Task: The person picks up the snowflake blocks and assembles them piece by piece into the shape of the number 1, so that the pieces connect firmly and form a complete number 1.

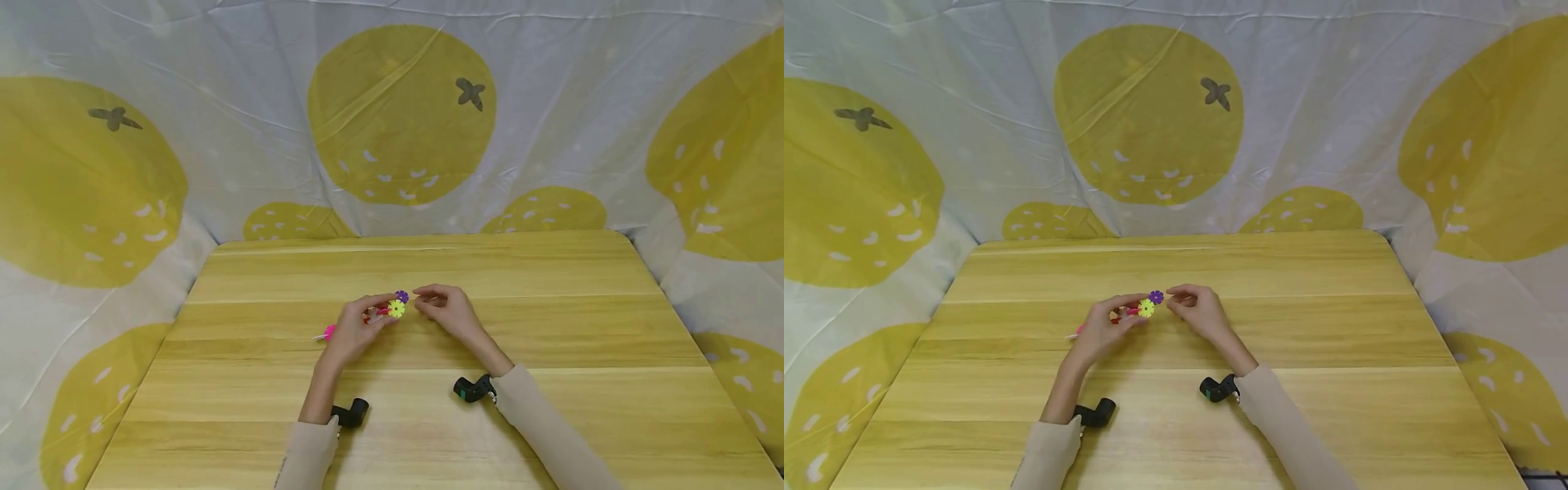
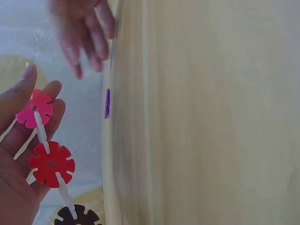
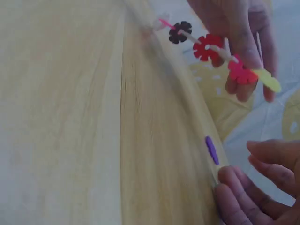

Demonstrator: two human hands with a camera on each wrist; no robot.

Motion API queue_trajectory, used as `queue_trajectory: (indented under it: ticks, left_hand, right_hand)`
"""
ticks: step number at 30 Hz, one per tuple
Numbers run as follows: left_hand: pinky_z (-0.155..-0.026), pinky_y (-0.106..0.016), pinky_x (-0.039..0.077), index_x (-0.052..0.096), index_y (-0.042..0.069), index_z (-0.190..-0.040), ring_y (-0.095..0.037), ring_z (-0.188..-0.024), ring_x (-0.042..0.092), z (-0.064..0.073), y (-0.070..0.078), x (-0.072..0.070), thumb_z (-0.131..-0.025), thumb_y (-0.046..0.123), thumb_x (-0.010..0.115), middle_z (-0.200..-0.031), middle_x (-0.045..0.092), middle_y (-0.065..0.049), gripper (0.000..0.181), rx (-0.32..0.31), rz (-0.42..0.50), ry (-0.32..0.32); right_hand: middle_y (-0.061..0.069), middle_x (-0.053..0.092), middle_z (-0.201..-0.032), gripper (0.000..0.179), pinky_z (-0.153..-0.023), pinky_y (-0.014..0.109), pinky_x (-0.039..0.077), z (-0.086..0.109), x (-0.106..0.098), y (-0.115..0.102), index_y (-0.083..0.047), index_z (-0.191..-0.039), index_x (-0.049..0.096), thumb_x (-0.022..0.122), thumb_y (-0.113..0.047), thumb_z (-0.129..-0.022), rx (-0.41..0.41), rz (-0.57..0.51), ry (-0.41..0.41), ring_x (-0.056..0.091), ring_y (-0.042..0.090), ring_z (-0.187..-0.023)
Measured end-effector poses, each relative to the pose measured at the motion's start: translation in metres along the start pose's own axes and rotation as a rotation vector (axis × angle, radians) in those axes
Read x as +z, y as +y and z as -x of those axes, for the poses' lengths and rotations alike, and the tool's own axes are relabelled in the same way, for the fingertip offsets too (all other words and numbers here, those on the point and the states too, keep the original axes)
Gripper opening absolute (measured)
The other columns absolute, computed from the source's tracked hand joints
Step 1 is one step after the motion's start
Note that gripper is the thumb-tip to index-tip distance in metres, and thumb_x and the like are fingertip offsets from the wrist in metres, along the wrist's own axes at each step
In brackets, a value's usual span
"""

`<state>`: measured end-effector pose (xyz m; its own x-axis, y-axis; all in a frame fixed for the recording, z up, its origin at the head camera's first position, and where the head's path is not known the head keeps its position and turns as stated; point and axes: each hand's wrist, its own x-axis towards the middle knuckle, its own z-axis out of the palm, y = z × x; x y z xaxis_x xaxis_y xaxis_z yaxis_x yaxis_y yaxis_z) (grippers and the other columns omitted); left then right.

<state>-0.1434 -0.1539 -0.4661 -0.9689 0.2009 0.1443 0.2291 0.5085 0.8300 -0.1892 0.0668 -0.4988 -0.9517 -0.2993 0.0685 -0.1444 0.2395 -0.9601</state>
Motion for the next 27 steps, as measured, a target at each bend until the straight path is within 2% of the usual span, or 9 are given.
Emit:
queue_trajectory:
  ticks: [3,5,10,13,18,27]
  left_hand:
    - [-0.084,-0.027,0.05,0.074,0.011,-0.127,-0.02,-0.102,0.064,0.001,-0.001,-0.003,-0.09,0.012,0.081,-0.118,0.075,-0.008,0.038,-0.016,0.02,-0.002]
    - [-0.082,-0.026,0.049,0.074,0.01,-0.127,-0.02,-0.101,0.063,0.001,-0.001,-0.004,-0.09,0.013,0.08,-0.119,0.075,-0.009,0.037,-0.016,0.028,-0.007]
    - [-0.069,-0.022,0.042,0.074,0.01,-0.127,-0.02,-0.091,0.057,0.001,-0.002,-0.007,-0.091,0.013,0.08,-0.117,0.076,-0.009,0.037,-0.013,0.038,-0.022]
    - [-0.066,-0.021,0.041,0.073,0.01,-0.129,-0.019,-0.087,0.055,0.001,-0.002,-0.008,-0.092,0.013,0.079,-0.115,0.076,-0.009,0.037,-0.018,0.046,-0.033]
    - [-0.068,-0.02,0.044,0.073,0.009,-0.129,-0.018,-0.089,0.058,0.002,-0.004,-0.01,-0.092,0.012,0.079,-0.114,0.076,-0.01,0.038,-0.026,0.05,-0.035]
    - [-0.073,-0.021,0.048,0.074,0.01,-0.127,-0.017,-0.093,0.06,0.002,-0.005,-0.012,-0.091,0.013,0.08,-0.113,0.076,-0.01,0.036,-0.021,0.029,-0.032]
  right_hand:
    - [0.017,0.076,-0.1,0.03,-0.068,0.021,0.055,-0.009,0.003,0.004,-0.002,-0.12,0.075,0.079,-0.01,-0.092,0.005,0.11,-0.011,0.071,0.019,-0.079]
    - [0.016,0.076,-0.096,0.033,-0.068,0.021,0.053,-0.014,0.007,0.005,-0.002,-0.121,0.076,0.081,-0.011,-0.089,0.004,0.146,-0.021,0.067,0.015,-0.075]
    - [0.009,0.074,-0.087,0.039,-0.063,0.021,0.047,-0.025,0.017,0.004,-0.005,-0.123,0.075,0.083,-0.015,-0.087,0.01,0.242,-0.023,0.06,0.009,-0.068]
    - [0.006,0.073,-0.082,0.038,-0.059,0.021,0.042,-0.029,0.021,0.004,-0.007,-0.122,0.077,0.084,-0.017,-0.087,0.014,0.306,-0.009,0.056,0.008,-0.064]
    - [0.006,0.072,-0.078,0.036,-0.056,0.021,0.037,-0.031,0.022,0.003,-0.009,-0.12,0.078,0.086,-0.021,-0.087,0.022,0.349,0.009,0.052,0.008,-0.061]
    - [0.004,0.072,-0.076,0.028,-0.057,0.022,0.037,-0.031,0.022,0.0,-0.01,-0.112,0.081,0.086,-0.019,-0.086,0.021,0.356,0.005,0.052,0.009,-0.061]
